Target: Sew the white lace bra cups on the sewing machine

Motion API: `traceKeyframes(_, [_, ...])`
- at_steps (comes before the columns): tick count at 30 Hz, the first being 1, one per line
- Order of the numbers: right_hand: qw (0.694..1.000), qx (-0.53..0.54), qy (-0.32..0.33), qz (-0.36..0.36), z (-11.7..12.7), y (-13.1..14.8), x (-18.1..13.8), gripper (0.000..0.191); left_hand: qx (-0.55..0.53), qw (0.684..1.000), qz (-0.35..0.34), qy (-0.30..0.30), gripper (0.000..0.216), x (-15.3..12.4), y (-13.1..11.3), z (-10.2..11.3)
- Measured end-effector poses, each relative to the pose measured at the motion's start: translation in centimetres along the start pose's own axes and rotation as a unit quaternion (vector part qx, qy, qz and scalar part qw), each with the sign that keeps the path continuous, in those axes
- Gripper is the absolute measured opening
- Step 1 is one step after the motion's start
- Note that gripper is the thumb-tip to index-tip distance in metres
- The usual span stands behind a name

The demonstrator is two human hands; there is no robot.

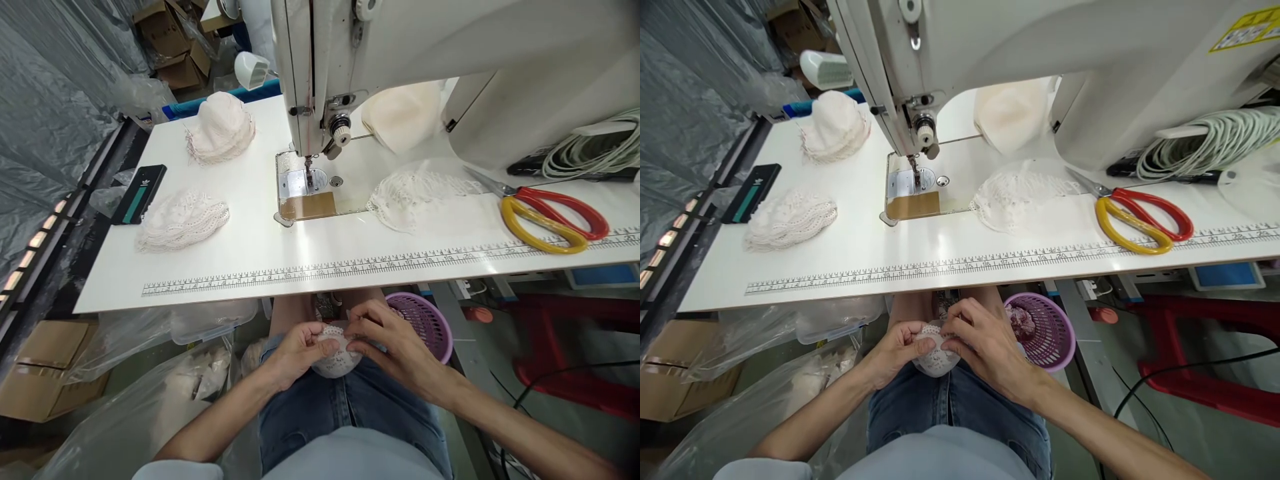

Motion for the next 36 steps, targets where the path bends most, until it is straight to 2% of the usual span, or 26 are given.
traceKeyframes(4, [0.999, 0.05, -0.013, 0.001, -0.4, -0.4, 0.0, 0.016, 0.023, 1.0, 0.001, -0.01, 0.042, -0.2, -0.2, -0.5])
traceKeyframes(12, [0.993, 0.116, -0.012, -0.006, -0.6, -0.5, -0.5, 0.01, 0.033, 0.999, -0.007, -0.026, 0.04, 0.6, -0.1, -1.0])
traceKeyframes(17, [0.99, 0.135, 0.009, 0.047, -0.2, -0.6, -0.7, 0.015, 0.07, 0.997, -0.021, -0.022, 0.04, 0.5, -0.9, -1.3])
traceKeyframes(20, [0.989, 0.096, 0.061, 0.09, 0.2, -0.7, -0.7, 0.023, 0.11, 0.993, -0.011, -0.028, 0.042, 0.3, -1.5, -1.4])
traceKeyframes(23, [0.989, -0.009, 0.111, 0.098, 0.6, -0.7, -0.9, 0.025, 0.17, 0.985, -0.008, -0.039, 0.04, 0.7, -1.7, -1.6])
traceKeyframes(27, [0.983, -0.091, 0.122, 0.103, 0.3, -1.0, -2.1, 0.028, 0.304, 0.951, -0.031, -0.051, 0.035, 1.9, -1.3, -2.5])
traceKeyframes(30, [0.985, -0.101, 0.117, 0.078, 0.0, -1.6, -3.6, 0.028, 0.417, 0.901, -0.062, -0.103, 0.034, 2.3, -1.7, -3.3])
traceKeyframes(32, [0.992, -0.082, 0.092, 0.025, 0.3, -1.8, -4.3, 0.026, 0.457, 0.874, -0.081, -0.142, 0.035, 2.2, -2.3, -3.5])
traceKeyframes(34, [0.997, -0.037, 0.045, -0.045, 1.1, -1.9, -4.5, 0.023, 0.468, 0.867, -0.084, -0.152, 0.034, 2.1, -3.0, -3.5])
traceKeyframes(36, [0.996, 0.002, 0.009, -0.091, 1.9, -1.7, -4.3, 0.018, 0.462, 0.874, -0.071, -0.134, 0.033, 2.2, -3.2, -3.4])
Point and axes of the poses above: each hand's wrist, its own x-axis towards the middle knuckle, its own z-axis out of the back of the hand, y = z × x, the point moved 2 cm from there along x, towards the middle knuckle, and after that the axes turned 12 degrees about z, right-handed, at the moved point
